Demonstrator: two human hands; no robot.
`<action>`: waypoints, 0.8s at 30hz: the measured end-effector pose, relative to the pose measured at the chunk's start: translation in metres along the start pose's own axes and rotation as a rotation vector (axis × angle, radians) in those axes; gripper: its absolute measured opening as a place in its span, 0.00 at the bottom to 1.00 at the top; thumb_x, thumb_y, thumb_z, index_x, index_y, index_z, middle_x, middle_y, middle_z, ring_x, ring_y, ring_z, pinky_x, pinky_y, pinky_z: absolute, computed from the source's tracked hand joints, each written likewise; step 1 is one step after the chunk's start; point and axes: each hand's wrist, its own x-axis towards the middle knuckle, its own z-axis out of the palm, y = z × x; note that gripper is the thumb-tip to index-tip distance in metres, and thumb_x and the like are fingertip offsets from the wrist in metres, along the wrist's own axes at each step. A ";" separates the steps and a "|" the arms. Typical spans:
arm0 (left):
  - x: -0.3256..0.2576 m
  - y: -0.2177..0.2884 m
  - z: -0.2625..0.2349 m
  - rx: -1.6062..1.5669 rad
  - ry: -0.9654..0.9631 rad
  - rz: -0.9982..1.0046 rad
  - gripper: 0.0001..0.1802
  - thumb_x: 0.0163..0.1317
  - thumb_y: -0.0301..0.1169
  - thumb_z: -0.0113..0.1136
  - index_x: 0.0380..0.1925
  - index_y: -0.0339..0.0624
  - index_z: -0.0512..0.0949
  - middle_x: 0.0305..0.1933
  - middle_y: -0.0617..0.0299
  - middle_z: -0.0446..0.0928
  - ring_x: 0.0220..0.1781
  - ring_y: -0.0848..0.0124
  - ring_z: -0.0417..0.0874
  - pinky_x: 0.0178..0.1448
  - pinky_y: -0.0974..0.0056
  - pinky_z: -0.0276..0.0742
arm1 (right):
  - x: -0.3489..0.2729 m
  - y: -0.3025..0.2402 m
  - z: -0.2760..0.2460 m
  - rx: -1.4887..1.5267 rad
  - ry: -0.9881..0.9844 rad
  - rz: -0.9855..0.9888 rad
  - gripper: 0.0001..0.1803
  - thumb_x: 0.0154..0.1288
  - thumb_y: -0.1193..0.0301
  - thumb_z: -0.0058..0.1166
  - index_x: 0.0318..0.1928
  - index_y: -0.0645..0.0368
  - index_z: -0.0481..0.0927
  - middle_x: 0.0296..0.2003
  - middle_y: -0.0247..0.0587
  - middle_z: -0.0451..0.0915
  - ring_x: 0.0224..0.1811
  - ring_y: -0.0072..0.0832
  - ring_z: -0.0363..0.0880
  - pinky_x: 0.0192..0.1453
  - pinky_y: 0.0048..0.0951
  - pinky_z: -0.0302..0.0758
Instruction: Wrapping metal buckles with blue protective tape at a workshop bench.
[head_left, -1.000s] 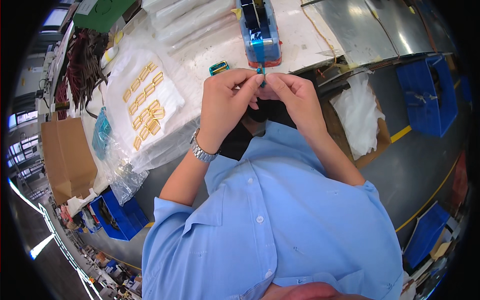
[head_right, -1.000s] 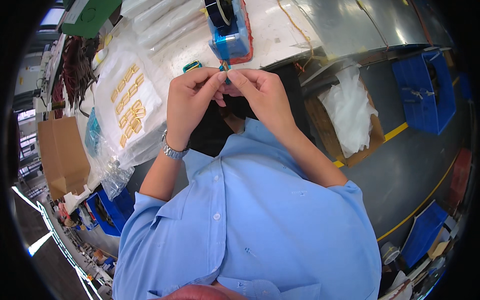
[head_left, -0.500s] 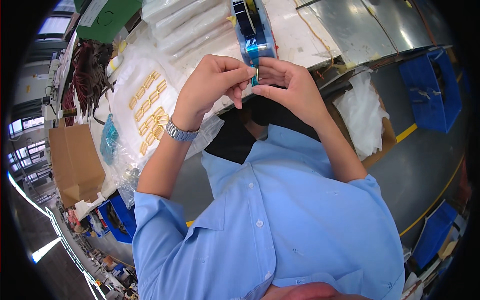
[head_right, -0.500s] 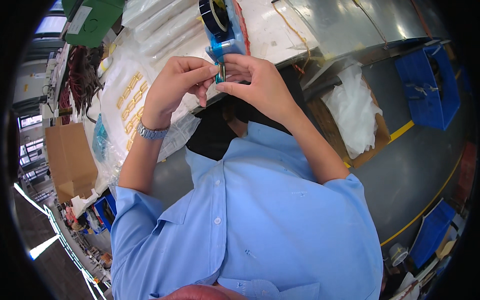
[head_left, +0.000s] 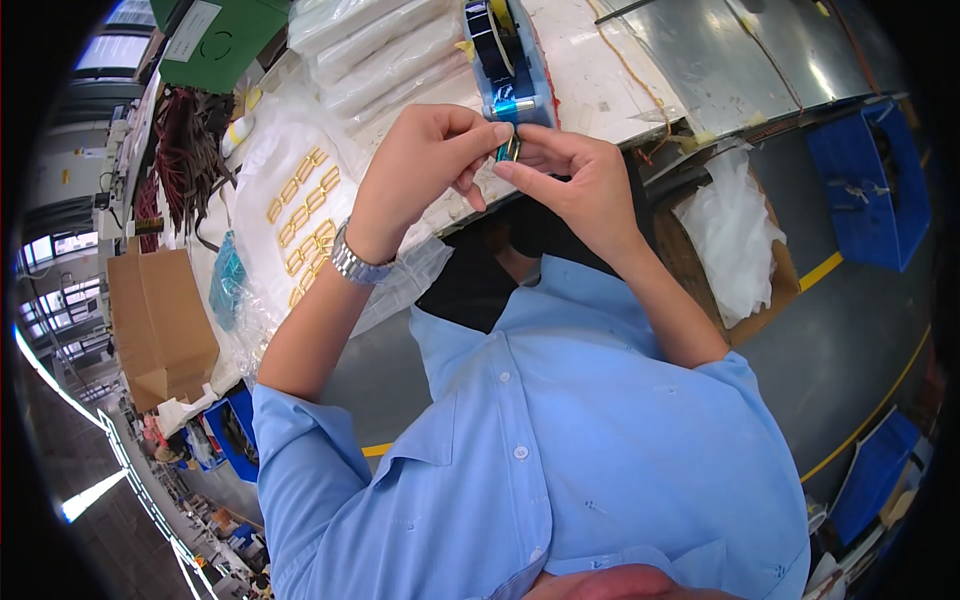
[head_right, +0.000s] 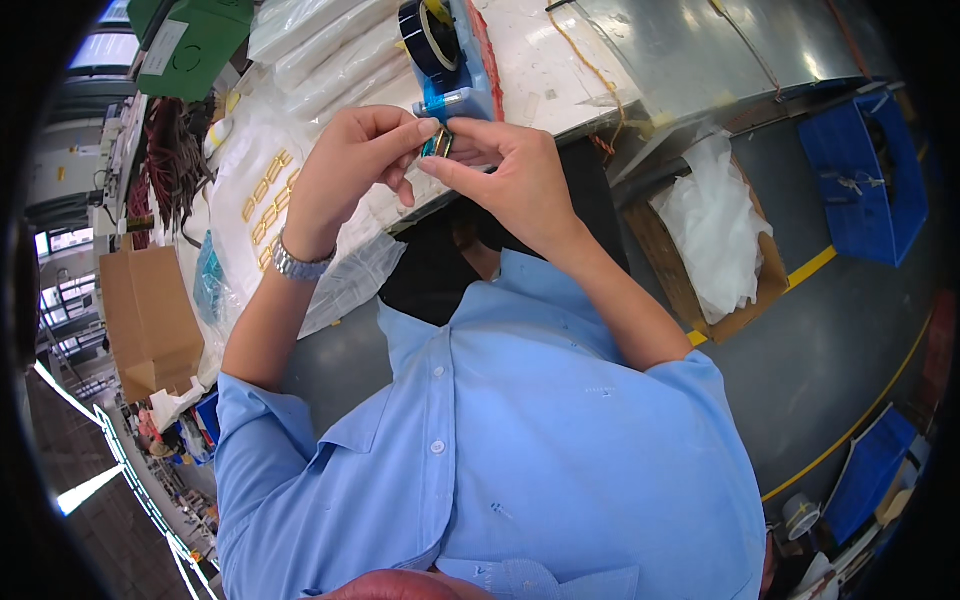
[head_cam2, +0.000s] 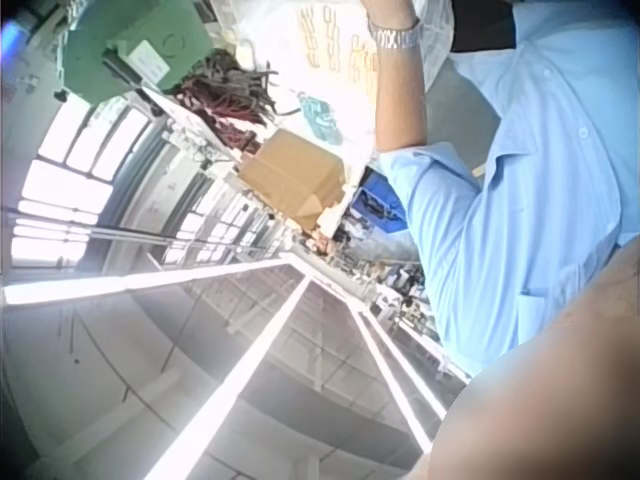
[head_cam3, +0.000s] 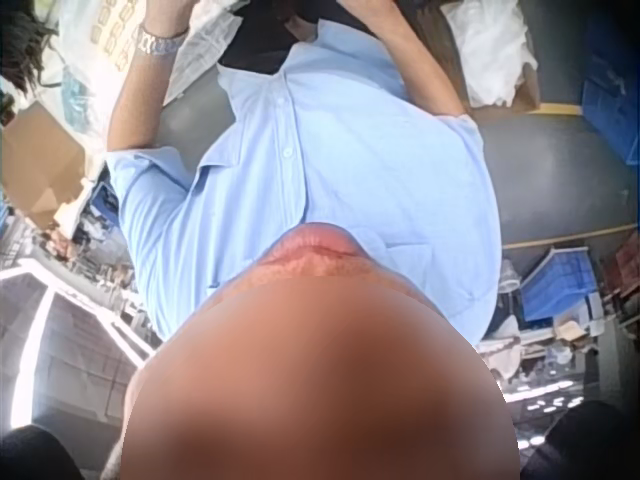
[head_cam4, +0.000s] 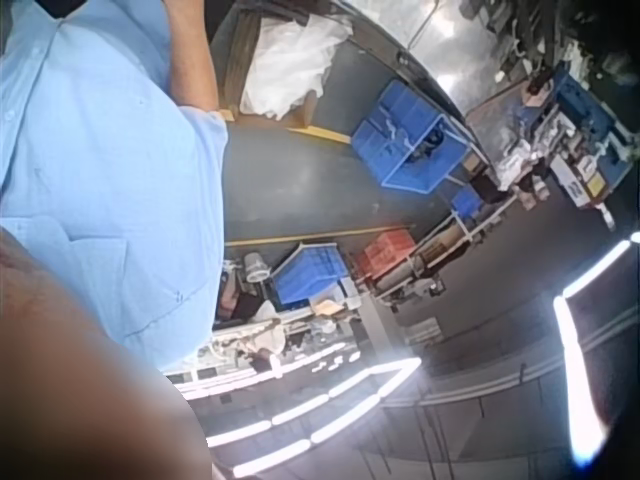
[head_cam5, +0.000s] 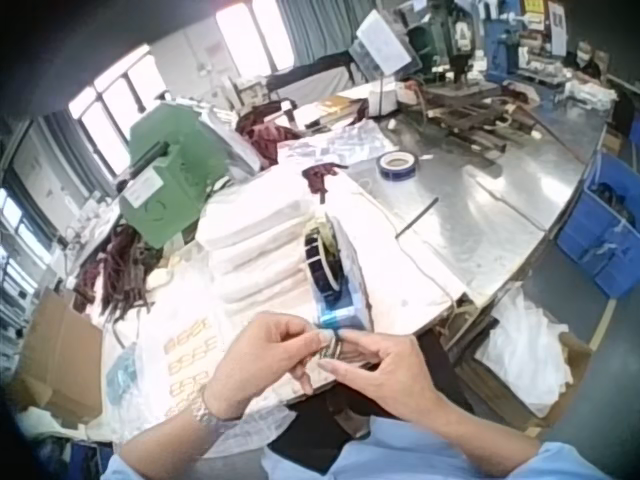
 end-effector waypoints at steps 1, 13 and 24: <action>-0.007 0.002 0.007 0.188 0.133 0.087 0.13 0.75 0.34 0.68 0.34 0.35 0.84 0.30 0.65 0.82 0.23 0.75 0.84 0.28 0.71 0.81 | 0.000 0.000 0.001 0.003 0.018 0.029 0.20 0.69 0.69 0.74 0.55 0.70 0.88 0.37 0.36 0.92 0.41 0.14 0.87 0.48 0.21 0.83; -0.022 -0.041 0.047 0.801 0.620 0.898 0.22 0.61 0.17 0.74 0.56 0.36 0.85 0.46 0.55 0.89 0.41 0.65 0.94 0.46 0.64 0.89 | 0.003 -0.006 0.008 0.191 0.063 0.114 0.20 0.73 0.66 0.71 0.54 0.72 0.89 0.41 0.42 0.93 0.42 0.16 0.88 0.47 0.19 0.82; -0.023 -0.033 0.045 0.827 0.597 0.888 0.20 0.60 0.18 0.74 0.53 0.38 0.87 0.42 0.56 0.90 0.40 0.66 0.94 0.46 0.64 0.88 | 0.006 -0.008 0.006 0.157 0.061 0.132 0.18 0.74 0.65 0.70 0.50 0.71 0.91 0.40 0.42 0.93 0.41 0.18 0.88 0.46 0.21 0.83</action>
